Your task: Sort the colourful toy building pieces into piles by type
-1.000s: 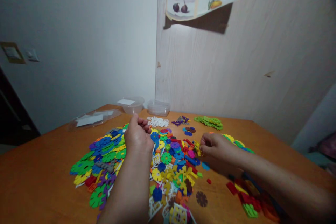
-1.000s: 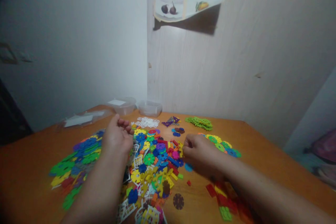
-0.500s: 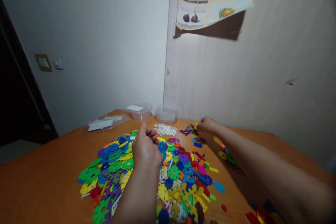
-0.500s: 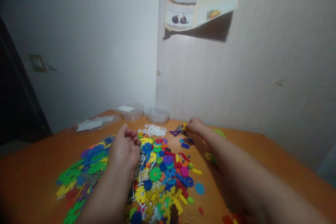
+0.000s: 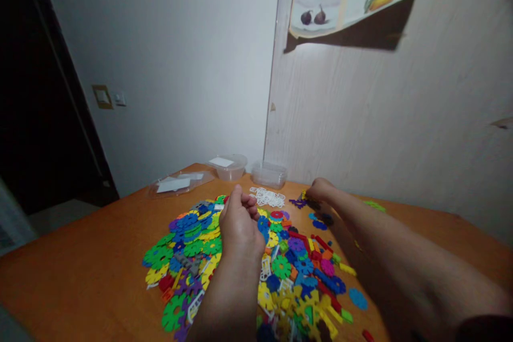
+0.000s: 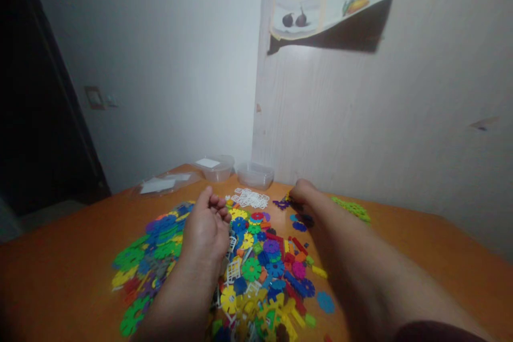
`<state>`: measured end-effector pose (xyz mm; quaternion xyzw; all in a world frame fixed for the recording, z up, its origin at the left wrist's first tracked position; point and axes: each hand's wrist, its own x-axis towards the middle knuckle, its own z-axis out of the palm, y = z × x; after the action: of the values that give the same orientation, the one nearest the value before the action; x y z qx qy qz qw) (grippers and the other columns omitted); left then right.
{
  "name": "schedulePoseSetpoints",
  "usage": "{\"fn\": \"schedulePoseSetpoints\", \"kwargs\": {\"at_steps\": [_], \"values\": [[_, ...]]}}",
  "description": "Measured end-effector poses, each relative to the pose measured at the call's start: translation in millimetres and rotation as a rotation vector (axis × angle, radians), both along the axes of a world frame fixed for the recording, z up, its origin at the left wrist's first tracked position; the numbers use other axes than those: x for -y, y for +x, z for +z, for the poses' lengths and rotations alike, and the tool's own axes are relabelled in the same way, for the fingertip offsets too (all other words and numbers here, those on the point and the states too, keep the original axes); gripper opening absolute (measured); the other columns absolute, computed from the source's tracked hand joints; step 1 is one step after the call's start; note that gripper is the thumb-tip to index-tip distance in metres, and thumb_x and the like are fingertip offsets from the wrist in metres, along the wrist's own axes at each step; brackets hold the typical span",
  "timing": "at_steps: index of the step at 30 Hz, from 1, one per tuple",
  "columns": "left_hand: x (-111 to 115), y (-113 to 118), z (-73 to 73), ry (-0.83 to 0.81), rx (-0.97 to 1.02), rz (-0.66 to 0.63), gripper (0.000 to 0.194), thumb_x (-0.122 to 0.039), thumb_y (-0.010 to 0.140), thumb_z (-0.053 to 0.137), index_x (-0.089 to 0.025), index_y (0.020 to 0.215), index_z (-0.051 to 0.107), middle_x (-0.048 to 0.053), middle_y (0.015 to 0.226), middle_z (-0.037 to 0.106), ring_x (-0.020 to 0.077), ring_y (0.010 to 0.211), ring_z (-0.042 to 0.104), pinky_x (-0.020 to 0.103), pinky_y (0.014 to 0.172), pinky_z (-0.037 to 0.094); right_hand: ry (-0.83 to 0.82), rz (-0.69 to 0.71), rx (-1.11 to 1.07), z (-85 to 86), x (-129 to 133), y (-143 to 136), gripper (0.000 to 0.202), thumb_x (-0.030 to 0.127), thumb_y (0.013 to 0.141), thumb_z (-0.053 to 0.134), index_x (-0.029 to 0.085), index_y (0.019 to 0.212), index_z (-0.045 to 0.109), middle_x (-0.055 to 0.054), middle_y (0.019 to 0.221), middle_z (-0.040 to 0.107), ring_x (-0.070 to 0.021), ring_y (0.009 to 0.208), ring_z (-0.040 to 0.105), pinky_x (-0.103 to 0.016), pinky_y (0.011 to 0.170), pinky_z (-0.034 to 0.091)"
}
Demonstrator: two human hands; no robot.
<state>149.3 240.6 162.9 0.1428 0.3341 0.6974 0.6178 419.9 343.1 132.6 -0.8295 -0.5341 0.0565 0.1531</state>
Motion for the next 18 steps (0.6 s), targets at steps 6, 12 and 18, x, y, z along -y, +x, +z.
{"fn": "schedulePoseSetpoints", "kwargs": {"at_steps": [6,12,18], "values": [[-1,-1,3.0,-0.033,-0.005,-0.010,0.033,-0.039,0.089,0.063,-0.017,0.068,0.050,-0.003,0.059,0.053,0.0070,0.048,0.043,0.019,0.048,0.034,-0.052,-0.002,0.060,17.7,21,0,0.009,0.022,0.074,0.069,0.013,0.074,0.072,-0.012,0.075,0.069,-0.0231,0.079,0.066,-0.026,0.062,0.042],[-1,-3,7.9,-0.036,0.019,-0.032,0.030,-0.031,0.089,0.061,-0.018,0.066,0.048,-0.004,0.058,0.052,0.0076,0.048,0.042,0.019,0.046,0.032,-0.118,0.207,-0.046,32.9,102,-2,0.009,0.023,0.080,0.060,0.017,0.075,0.065,0.000,0.067,0.060,-0.0114,0.061,0.051,-0.022,0.054,0.034],[-1,-3,10.4,-0.047,0.028,-0.031,0.030,-0.030,0.089,0.060,-0.018,0.065,0.048,-0.004,0.057,0.051,0.0082,0.048,0.043,0.020,0.046,0.033,-0.344,0.469,-0.228,19.5,196,-10,0.006,0.023,0.072,0.062,0.019,0.076,0.062,0.004,0.066,0.059,-0.0103,0.058,0.049,-0.021,0.051,0.034]]}}
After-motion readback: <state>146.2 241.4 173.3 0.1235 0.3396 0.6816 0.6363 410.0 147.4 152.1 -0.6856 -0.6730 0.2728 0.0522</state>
